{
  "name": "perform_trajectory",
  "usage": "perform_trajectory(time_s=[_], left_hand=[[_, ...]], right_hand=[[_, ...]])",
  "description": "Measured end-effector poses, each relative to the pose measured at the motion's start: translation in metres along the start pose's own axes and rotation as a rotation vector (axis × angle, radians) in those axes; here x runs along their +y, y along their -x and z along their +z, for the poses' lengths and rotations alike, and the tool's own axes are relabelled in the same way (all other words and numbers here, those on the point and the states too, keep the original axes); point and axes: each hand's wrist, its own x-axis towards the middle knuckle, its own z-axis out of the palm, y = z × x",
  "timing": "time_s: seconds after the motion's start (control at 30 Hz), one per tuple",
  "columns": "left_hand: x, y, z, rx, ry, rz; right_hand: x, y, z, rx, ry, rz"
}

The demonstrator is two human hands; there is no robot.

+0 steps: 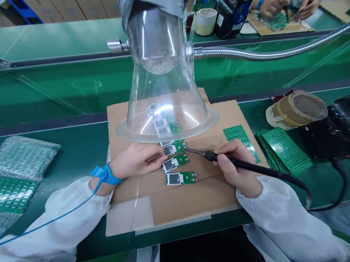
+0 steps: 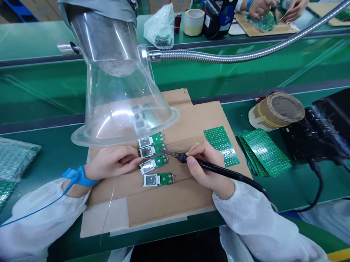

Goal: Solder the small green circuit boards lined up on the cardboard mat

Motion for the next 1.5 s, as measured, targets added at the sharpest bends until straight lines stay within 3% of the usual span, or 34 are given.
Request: perform_trajectory(time_s=[0.33, 0.77, 1.03, 1.17, 1.37, 1.5], left_hand=[[0.0, 0.007, 0.004, -0.09, 0.001, -0.111], [-0.002, 0.008, 0.006, -0.094, -0.019, -0.075], [0.001, 0.002, 0.001, -0.029, -0.008, -0.042], [0.0, 0.003, 0.002, 0.01, -0.012, -0.038], [-0.003, 0.005, 0.007, -0.057, -0.051, 0.006], [-0.004, 0.006, 0.009, -0.079, -0.053, 0.0]], right_hand=[[-0.01, -0.007, 0.0, -0.159, 0.078, -0.031], [-0.009, -0.008, 0.001, -0.189, 0.097, -0.035], [0.0, 0.001, -0.002, -0.016, -0.071, -0.013], [0.0, 0.0, -0.002, -0.057, -0.062, -0.019], [-0.006, -0.006, 0.0, -0.167, 0.057, -0.085], [-0.009, -0.007, 0.0, -0.173, 0.089, -0.092]])
